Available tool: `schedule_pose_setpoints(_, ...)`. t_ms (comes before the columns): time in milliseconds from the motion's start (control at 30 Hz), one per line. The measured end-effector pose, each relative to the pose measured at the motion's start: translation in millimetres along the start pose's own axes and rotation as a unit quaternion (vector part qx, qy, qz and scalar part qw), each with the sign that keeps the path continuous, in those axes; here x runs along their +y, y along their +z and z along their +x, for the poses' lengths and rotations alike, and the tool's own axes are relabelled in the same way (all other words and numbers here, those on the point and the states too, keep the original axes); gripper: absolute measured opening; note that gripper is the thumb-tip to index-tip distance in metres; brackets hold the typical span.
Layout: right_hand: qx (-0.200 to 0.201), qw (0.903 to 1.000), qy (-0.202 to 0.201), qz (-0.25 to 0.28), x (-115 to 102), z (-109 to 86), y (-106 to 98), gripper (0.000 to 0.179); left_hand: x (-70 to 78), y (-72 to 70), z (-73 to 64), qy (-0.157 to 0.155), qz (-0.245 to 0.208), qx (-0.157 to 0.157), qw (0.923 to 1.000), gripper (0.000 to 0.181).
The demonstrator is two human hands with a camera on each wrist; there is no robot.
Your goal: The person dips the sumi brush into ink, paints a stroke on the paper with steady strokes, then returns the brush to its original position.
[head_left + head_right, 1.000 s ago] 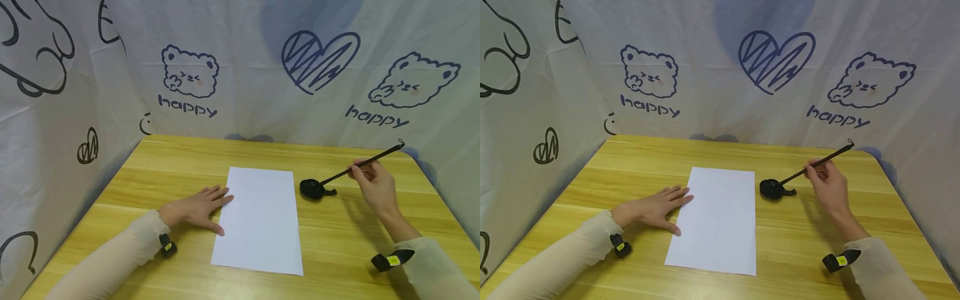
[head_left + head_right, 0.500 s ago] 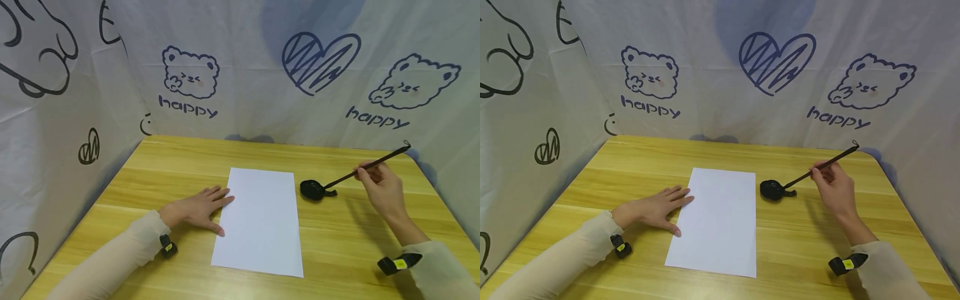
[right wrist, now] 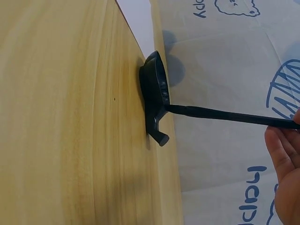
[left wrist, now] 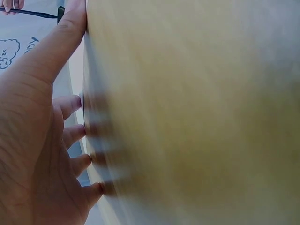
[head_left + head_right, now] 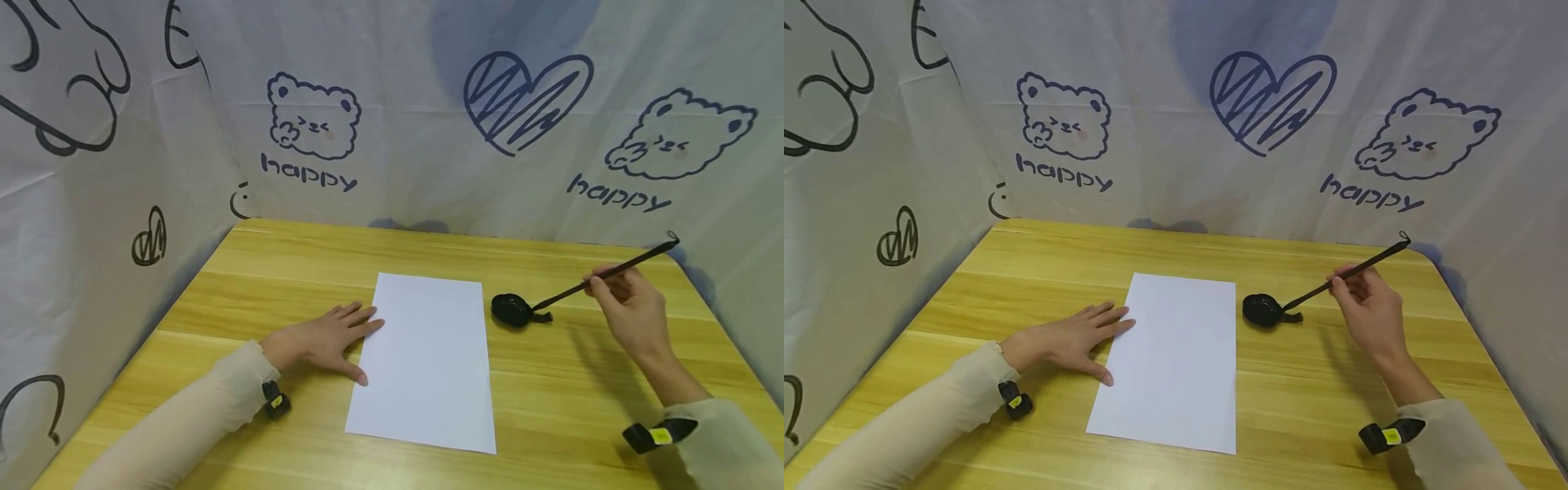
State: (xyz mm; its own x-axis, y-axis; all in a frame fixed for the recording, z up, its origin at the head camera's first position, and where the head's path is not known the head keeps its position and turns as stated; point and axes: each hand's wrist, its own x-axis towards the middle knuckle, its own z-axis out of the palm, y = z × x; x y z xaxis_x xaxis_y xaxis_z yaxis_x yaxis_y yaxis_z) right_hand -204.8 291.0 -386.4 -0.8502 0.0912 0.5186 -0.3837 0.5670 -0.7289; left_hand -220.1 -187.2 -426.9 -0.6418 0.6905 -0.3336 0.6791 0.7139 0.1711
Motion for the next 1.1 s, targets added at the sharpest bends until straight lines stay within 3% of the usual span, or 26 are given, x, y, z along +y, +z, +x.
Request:
schedule_pose_setpoints(533, 0.008, 0.9999, 0.003, -0.012, -3, 0.2, -6, 0.017, 0.1, 1.1, 0.6, -0.001, -0.003, 0.001, 1.0000, 0.109)
schedule_pose_setpoints(767, 0.017, 0.9994, 0.030, 0.008, -4, 0.9, 0, 0.018, 2.5, 0.4, 0.2, -0.007, 0.000, -0.003, 1.0000, 0.108)
schedule_pose_setpoints(1100, 0.010, 0.9997, 0.024, 0.004, -3, -0.8, 5, 0.019, 4.0, -0.4, -0.4, -0.005, -0.003, 0.003, 1.0000, 0.107)
